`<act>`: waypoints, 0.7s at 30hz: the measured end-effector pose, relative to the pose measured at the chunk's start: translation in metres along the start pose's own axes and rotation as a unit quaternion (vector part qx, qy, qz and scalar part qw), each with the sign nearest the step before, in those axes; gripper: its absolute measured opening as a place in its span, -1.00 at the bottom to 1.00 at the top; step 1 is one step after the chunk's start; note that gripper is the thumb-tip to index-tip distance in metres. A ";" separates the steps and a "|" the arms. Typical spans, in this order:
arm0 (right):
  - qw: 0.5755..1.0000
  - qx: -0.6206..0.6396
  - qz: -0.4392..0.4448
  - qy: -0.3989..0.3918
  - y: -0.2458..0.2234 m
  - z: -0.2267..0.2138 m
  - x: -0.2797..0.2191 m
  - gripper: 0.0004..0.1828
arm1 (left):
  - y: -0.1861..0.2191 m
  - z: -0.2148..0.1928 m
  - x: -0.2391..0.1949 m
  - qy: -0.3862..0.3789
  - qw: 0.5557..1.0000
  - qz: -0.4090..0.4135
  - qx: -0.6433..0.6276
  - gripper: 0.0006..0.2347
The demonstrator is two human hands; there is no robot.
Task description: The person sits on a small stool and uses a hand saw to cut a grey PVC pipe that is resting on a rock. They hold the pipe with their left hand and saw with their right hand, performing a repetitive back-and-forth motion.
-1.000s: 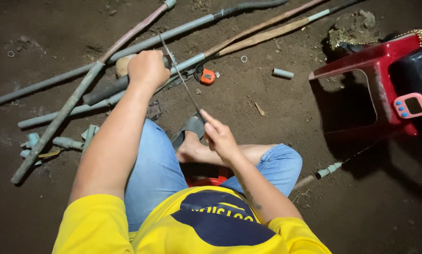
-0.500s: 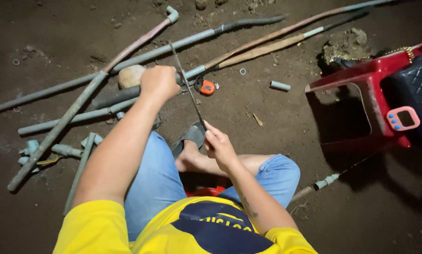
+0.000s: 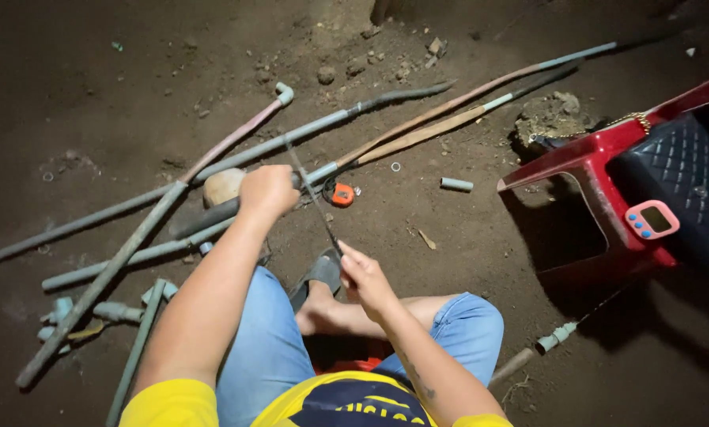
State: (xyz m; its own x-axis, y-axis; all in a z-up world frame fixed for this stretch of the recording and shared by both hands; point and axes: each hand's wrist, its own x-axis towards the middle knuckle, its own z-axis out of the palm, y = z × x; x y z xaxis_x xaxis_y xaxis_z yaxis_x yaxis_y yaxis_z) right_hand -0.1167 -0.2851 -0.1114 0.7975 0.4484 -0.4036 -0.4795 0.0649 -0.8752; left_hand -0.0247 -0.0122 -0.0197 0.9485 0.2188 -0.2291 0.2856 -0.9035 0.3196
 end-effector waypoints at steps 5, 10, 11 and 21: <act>1.000 -0.009 0.025 0.002 0.003 -0.003 -0.017 -0.44 | -0.008 0.002 0.000 -0.009 1.000 -0.014 0.018 -0.76; 1.000 0.006 -0.007 -0.001 -0.011 0.005 -0.005 -0.44 | 0.000 0.001 -0.003 -0.018 0.999 0.018 0.019 -0.74; 1.000 -0.024 -0.004 -0.010 -0.011 0.003 -0.009 -0.43 | -0.005 -0.004 -0.002 -0.019 1.000 -0.011 0.013 -0.72; 1.000 -0.011 -0.005 0.000 -0.018 0.010 0.001 -0.44 | 0.008 -0.010 -0.006 -0.047 0.999 -0.018 0.008 -0.63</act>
State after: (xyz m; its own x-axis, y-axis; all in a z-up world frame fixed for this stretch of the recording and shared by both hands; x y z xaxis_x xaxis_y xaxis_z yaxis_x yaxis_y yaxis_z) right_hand -0.1112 -0.2769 -0.0938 0.8019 0.4486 -0.3947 -0.4632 0.0494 -0.8849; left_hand -0.0271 -0.0171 -0.0066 0.9202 0.2170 -0.3258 0.3168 -0.9017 0.2943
